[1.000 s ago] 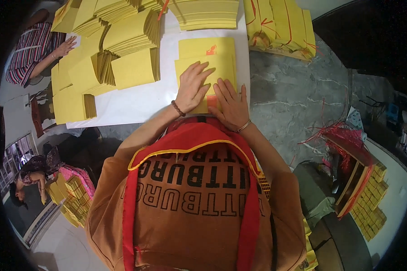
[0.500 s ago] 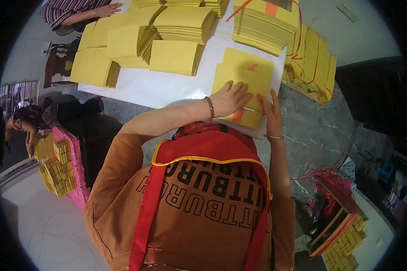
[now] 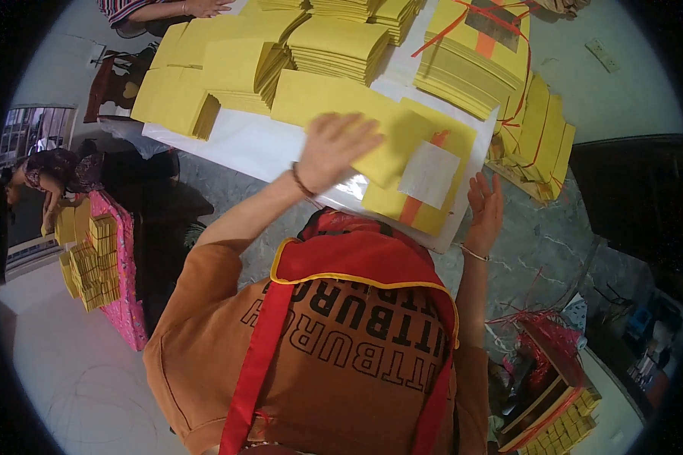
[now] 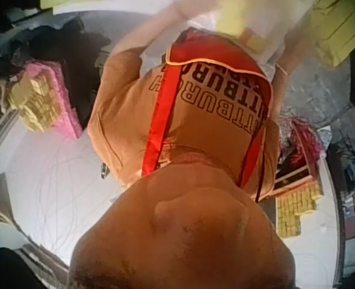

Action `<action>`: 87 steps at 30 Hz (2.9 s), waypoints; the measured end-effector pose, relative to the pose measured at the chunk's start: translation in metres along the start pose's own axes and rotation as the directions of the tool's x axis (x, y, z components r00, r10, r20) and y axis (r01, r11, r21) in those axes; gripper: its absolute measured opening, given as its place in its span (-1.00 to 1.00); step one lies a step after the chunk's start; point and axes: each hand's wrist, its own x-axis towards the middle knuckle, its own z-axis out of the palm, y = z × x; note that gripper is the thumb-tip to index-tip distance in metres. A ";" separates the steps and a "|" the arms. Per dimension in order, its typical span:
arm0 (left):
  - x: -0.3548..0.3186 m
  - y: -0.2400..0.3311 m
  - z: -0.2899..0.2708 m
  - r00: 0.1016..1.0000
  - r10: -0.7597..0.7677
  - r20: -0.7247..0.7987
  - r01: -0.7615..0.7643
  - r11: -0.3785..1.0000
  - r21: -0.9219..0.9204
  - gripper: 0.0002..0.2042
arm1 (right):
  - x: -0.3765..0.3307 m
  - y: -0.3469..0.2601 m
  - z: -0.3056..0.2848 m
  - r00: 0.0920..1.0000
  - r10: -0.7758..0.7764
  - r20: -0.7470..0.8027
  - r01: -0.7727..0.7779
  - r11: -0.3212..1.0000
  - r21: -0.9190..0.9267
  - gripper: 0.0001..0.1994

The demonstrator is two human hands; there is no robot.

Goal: Sorting and stacking yellow paper sheets on a table.

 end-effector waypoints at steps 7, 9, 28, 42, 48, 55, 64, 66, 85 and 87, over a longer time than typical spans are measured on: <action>-0.057 -0.094 0.024 0.972 -0.148 0.184 0.108 0.972 0.208 -0.40 | -0.005 0.024 0.001 0.994 0.057 0.092 -0.041 0.984 -0.173 -0.56; -0.060 -0.097 0.031 0.936 -0.195 0.292 0.159 0.977 0.144 -0.37 | -0.006 0.028 0.000 0.993 0.055 0.105 -0.031 0.976 -0.216 -0.57; -0.059 -0.085 0.051 0.559 -0.406 0.723 0.398 0.897 0.195 -0.16 | -0.007 0.042 0.002 0.991 0.054 0.120 -0.031 0.982 -0.184 -0.70; -0.023 -0.041 0.018 0.856 -0.206 0.474 0.284 0.954 -0.100 -0.35 | -0.003 0.039 -0.008 0.791 -0.290 0.538 0.611 0.332 -0.719 -0.83; -0.012 0.062 0.022 0.886 0.187 0.424 0.037 0.883 -0.467 -0.44 | -0.001 0.042 -0.008 0.792 -0.291 0.537 0.609 0.427 -0.668 -0.84; -0.013 0.065 0.033 0.871 0.345 0.349 -0.125 0.843 -0.523 -0.59 | -0.002 0.051 -0.016 0.821 -0.264 0.506 0.559 0.550 -0.621 -0.88; -0.004 0.050 0.041 0.826 0.026 0.563 0.459 0.546 -0.701 -0.84 | 0.002 0.060 -0.028 0.916 -0.121 0.384 0.285 0.868 -0.407 -0.65; 0.002 0.047 0.038 0.736 0.010 0.677 0.577 0.513 -0.635 -0.83 | 0.002 0.060 -0.027 0.927 -0.100 0.361 0.256 0.872 -0.417 -0.64; 0.002 0.032 0.055 0.470 0.117 0.875 0.832 0.273 -0.483 -0.84 | 0.005 0.066 -0.032 0.923 -0.151 0.355 0.288 0.881 -0.375 -0.80; 0.001 0.031 0.055 0.469 0.092 0.879 0.848 0.234 -0.477 -0.84 | 0.005 0.069 -0.033 0.917 -0.174 0.360 0.298 0.897 -0.326 -0.82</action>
